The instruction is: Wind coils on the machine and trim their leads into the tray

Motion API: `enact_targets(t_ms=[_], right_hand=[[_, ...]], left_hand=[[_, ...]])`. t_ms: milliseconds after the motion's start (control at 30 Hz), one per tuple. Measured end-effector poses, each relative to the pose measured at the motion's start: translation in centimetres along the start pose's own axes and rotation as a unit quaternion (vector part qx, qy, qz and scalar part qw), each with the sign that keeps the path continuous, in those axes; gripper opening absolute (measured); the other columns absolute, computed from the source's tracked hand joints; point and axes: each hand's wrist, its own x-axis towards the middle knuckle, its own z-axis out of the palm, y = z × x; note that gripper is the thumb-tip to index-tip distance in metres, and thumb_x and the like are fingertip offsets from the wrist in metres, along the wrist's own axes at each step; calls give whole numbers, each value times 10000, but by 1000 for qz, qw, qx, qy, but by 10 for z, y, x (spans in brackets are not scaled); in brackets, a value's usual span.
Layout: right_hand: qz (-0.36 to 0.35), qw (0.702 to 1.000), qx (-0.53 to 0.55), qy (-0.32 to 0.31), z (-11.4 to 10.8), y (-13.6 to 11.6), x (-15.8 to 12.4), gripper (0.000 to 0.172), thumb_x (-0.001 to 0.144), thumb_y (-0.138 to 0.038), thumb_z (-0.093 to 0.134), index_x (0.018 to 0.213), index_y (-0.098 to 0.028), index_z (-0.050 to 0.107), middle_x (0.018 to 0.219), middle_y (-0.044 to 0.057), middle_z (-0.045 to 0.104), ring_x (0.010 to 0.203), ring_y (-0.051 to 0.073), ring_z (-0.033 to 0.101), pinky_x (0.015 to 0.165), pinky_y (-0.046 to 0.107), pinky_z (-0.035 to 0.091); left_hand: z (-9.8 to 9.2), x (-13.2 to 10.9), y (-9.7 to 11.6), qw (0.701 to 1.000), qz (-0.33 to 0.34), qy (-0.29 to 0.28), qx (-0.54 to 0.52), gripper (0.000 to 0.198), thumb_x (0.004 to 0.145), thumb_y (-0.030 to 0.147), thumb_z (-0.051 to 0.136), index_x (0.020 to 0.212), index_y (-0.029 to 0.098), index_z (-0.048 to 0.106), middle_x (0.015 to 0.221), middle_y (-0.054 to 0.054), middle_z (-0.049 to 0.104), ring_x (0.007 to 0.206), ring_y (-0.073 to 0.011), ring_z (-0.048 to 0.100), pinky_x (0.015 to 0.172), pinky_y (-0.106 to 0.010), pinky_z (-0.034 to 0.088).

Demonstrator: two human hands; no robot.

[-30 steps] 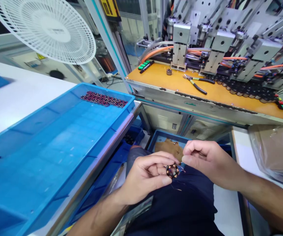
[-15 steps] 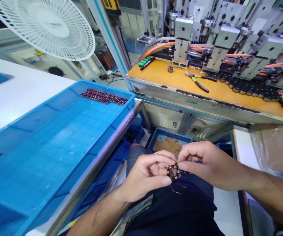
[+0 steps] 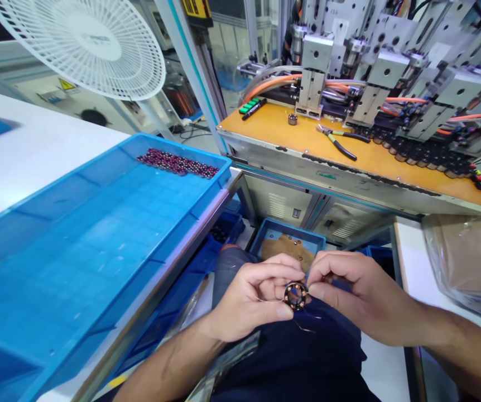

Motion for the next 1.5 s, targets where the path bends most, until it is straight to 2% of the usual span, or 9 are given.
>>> enact_targets(t_ms=[300,367,467,533,633,800,1000,1200,1500], right_hand=[[2,1000,-23,-2,4,-4,-6,131,941,-195,589,815,-188,624,755,-41,622,686,72,555,653,192,424],[-10,999,-28,-29,1,-3,-8,135,956,-207,577,828,-189,616,765,-34,622,691,73,560,651,190,430],[-87,991,-63,-76,-8,2,-12,62,948,-221,612,895,-190,618,823,-9,639,729,83,583,670,194,456],[-161,978,-132,-33,-13,7,-12,40,940,-204,624,976,-189,617,880,19,653,778,103,598,708,216,481],[-252,938,-234,52,-14,15,-7,135,948,-174,599,1083,-177,593,940,60,663,842,142,609,777,283,517],[-345,899,-262,62,-5,17,3,183,962,-178,587,1141,-142,575,962,87,687,862,156,636,799,312,549],[-359,897,-249,62,-3,11,8,73,969,-197,572,1010,-166,623,835,55,683,776,147,635,737,285,544],[-369,895,-241,69,-3,14,9,83,972,-184,556,990,-161,635,829,60,704,747,142,632,691,281,553],[-352,909,-180,134,8,24,5,100,905,-79,605,980,-120,656,828,86,695,742,151,640,666,272,539]], left_hand=[[2,-3,2,1000,10,0,13,298,686,187,850,976,193,780,984,-48,561,702,-75,595,660,-191,534],[3,-3,2,1000,12,2,10,288,676,187,857,950,172,769,967,-47,564,699,-77,598,666,-194,531],[3,-3,3,1000,12,2,5,282,678,245,861,920,152,748,940,-44,554,738,-108,620,685,-211,532],[2,-2,3,1000,5,-4,-8,298,678,303,861,887,137,729,925,-43,546,729,-120,625,667,-220,529],[3,-1,2,999,-9,-20,-43,327,676,344,860,869,128,710,907,-40,545,680,-102,606,632,-208,509],[6,1,-2,993,-27,-28,-109,319,677,284,865,944,163,738,945,-41,563,741,-99,587,659,-186,493],[6,1,-4,988,-54,-18,-141,332,639,270,890,920,158,752,919,-33,578,756,-98,575,673,-177,465],[3,2,-7,989,-60,-17,-135,331,634,273,892,919,167,761,945,-36,588,780,-109,581,704,-194,467],[3,6,-1,998,-9,-28,-53,277,728,252,828,993,193,770,974,-43,543,732,-81,567,674,-191,487]])
